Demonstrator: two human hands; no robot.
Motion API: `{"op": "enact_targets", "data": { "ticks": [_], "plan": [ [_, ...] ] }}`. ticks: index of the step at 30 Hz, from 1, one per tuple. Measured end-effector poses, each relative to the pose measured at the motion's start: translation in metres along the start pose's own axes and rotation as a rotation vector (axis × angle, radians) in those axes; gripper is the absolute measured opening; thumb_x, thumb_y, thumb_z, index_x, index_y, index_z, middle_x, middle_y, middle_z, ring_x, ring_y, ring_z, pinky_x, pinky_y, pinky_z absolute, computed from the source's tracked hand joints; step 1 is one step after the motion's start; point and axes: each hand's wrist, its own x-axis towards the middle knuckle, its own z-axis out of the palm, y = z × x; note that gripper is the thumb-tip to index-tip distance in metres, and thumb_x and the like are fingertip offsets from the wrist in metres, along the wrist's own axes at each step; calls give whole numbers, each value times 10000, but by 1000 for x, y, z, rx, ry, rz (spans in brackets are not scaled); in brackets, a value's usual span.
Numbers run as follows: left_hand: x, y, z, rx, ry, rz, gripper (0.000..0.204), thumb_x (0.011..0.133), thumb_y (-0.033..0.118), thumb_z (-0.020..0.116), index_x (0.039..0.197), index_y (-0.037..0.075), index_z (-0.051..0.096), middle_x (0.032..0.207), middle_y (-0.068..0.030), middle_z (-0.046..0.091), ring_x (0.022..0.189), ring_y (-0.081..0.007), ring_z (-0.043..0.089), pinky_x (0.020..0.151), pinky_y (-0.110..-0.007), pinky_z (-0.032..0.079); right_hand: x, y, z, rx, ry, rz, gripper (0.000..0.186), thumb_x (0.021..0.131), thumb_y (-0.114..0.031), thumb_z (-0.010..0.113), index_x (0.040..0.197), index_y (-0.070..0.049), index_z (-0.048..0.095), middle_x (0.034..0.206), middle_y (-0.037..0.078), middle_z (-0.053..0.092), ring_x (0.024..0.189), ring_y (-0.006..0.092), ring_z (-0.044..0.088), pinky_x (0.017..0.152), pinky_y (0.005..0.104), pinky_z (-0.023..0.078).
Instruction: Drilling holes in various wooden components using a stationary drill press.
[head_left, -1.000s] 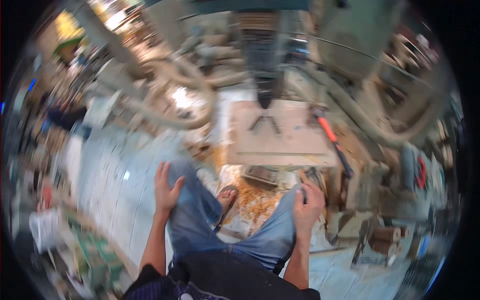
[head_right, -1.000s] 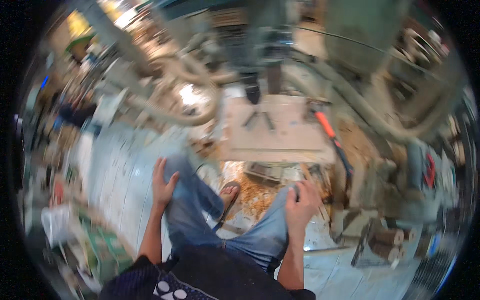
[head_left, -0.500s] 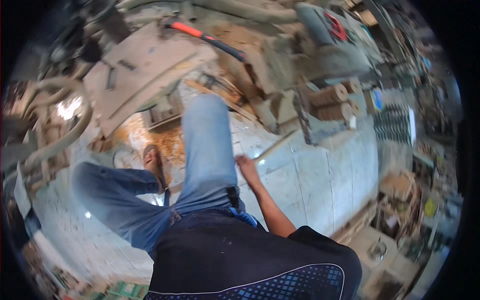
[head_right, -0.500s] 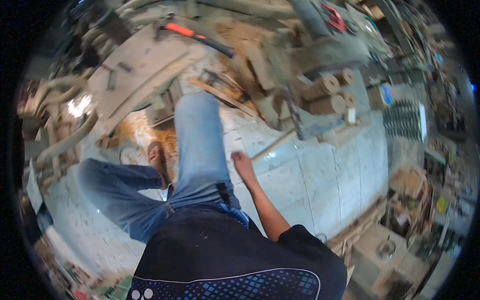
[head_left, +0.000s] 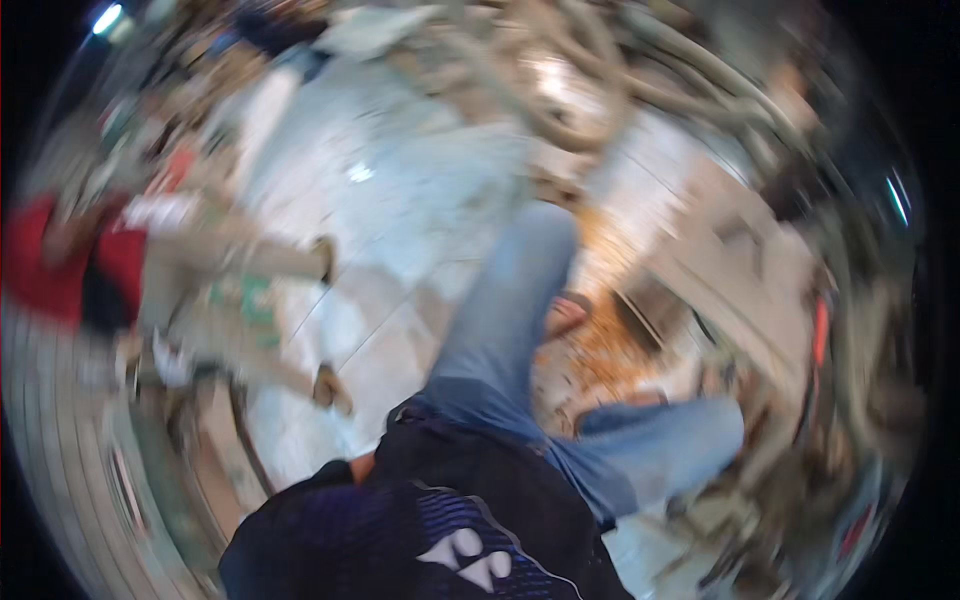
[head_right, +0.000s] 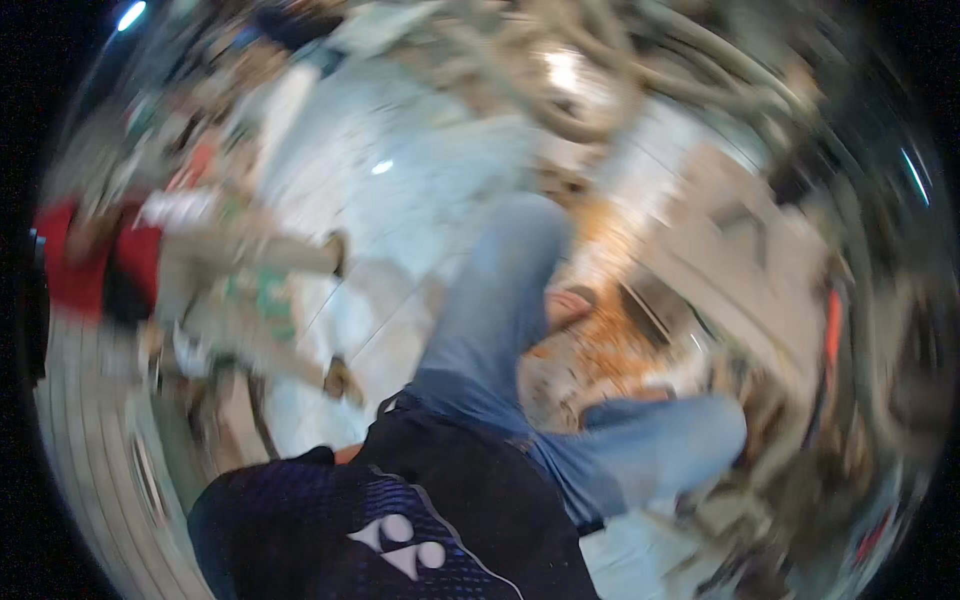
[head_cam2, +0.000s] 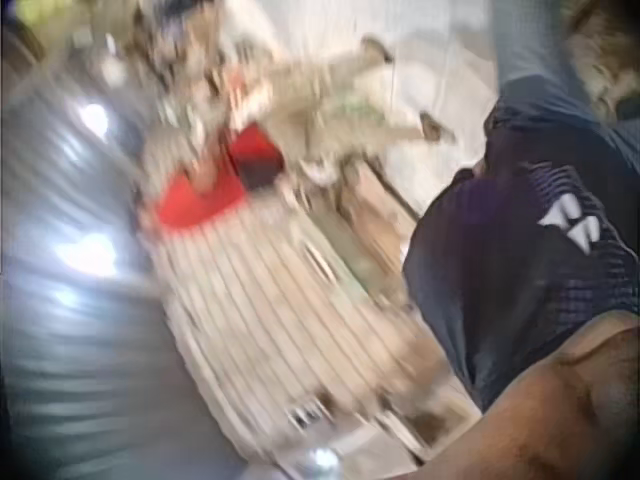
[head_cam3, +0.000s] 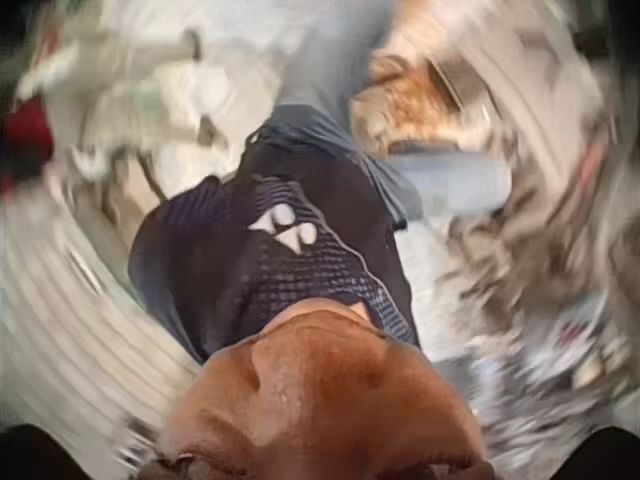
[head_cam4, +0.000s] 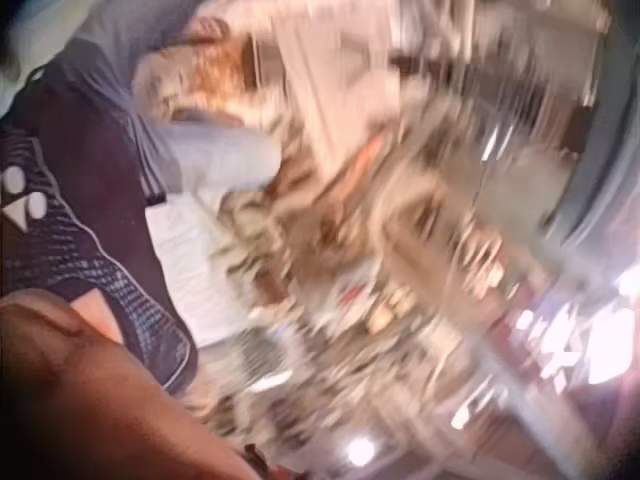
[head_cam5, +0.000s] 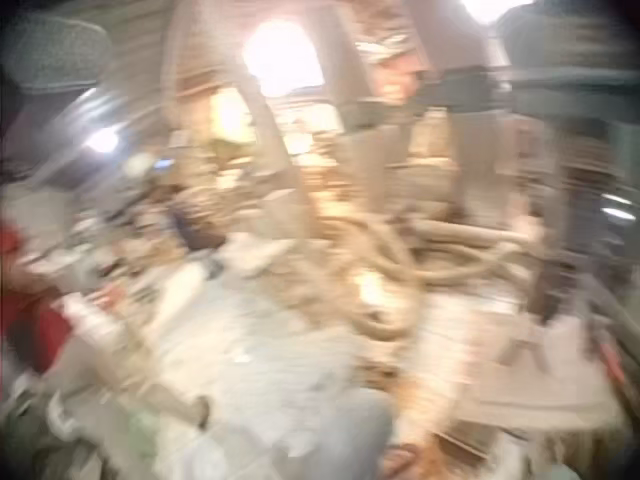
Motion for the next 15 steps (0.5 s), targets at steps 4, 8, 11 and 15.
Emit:
{"op": "enact_targets", "data": {
  "ticks": [4,8,11,15],
  "plan": [
    [-5,10,42,-45,-8,44,552,901,445,597,1325,95,557,1253,-143,626,1117,-260,610,962,-380,470,47,-47,-16,-210,49,-125,530,906,-380,602,1156,80,519,1172,275,596,1038,385,591,904,459,477],
    [-15,9,67,-92,30,80,551,889,447,610,1306,89,574,1235,-154,638,1107,-264,619,955,-381,474,65,-81,-12,-325,64,-232,585,899,-396,615,1186,96,481,1191,298,571,1061,402,576,920,465,471],
    [-8,3,78,-116,82,115,551,880,449,621,1291,84,587,1221,-163,646,1099,-268,625,950,-381,477,69,-99,-10,-392,34,-313,628,894,-408,624,1208,108,452,1205,315,552,1078,416,564,931,470,466],
    [7,-18,76,-129,152,136,550,868,450,635,1271,78,604,1202,-174,658,1088,-273,633,944,-382,481,69,-115,-6,-410,19,-401,688,887,-423,637,1238,124,413,1224,338,527,1100,434,549,946,476,459]
  ]
}}
